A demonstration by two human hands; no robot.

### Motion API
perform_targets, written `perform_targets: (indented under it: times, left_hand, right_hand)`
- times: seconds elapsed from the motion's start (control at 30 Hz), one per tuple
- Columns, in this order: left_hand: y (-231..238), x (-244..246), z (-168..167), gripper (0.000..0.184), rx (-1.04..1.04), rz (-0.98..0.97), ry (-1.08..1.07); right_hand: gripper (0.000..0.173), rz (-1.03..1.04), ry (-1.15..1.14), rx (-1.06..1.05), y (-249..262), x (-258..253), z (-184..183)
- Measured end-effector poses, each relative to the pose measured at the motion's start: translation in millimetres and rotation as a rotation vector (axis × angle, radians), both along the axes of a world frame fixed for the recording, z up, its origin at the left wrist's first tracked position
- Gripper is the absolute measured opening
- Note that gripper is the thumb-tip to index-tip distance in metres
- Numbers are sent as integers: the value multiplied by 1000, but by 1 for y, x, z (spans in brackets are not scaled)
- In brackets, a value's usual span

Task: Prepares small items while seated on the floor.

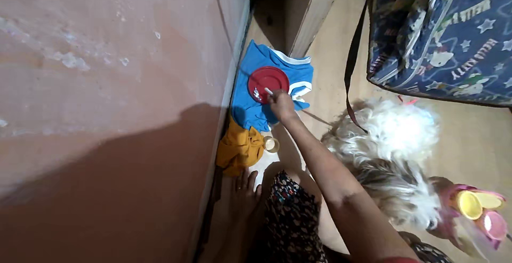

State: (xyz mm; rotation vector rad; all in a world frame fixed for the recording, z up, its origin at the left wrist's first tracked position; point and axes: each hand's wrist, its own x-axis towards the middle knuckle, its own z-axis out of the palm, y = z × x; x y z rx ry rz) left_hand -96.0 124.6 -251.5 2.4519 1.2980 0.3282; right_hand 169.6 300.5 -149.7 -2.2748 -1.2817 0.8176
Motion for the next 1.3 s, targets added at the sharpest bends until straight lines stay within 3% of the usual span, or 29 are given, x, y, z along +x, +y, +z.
perform_targets:
  times: [0.2,0.33,0.47,0.53,0.57,0.7,0.8,0.9,0.97,1.07,1.2,1.3]
  left_hand:
    - [2,1,12,48,-154,9,47]
    - [0,1,11,48,-100,-4,17]
    - [-2,3,16,49,-159,24,44]
    - [-1,3,20,48,-238,19,66]
    - [-2,2,15,46,-175,19,33]
    - [-5,0,2,47,-51,12,-30]
    - [-4,-2,4,49,-108,-10,-30]
    - [-1,-3,13,46,-157,-11,-36]
    - [5,1,32,40,-265,44,-119]
    - [-7,29,93,37,-333,152,-437]
    - [-64,88,154,48,-511,-212,-734]
    - [-90,117,171,28,-705,-275,-941]
  right_hand:
    - [42,13,-76,-153,46,-17,-22]
    - [33,-8,-72,-208,56,-19,-20]
    - [30,-53,-50,-17,42,-13,-2]
    - [29,-31,-29,97,15,-9,19]
    - [29,-20,-21,144,-6,-10,32]
    - [33,-17,97,255,-140,-37,76]
    - [31,-111,338,353,-240,-58,86]
    - [16,-349,644,413,-301,-59,89]
    - [8,-486,794,459,-327,-51,93]
    - [12,-600,926,532,-354,-39,102]
    - [19,-593,1131,568,-372,-32,102]
    - [20,-548,1213,590,-378,-37,101]
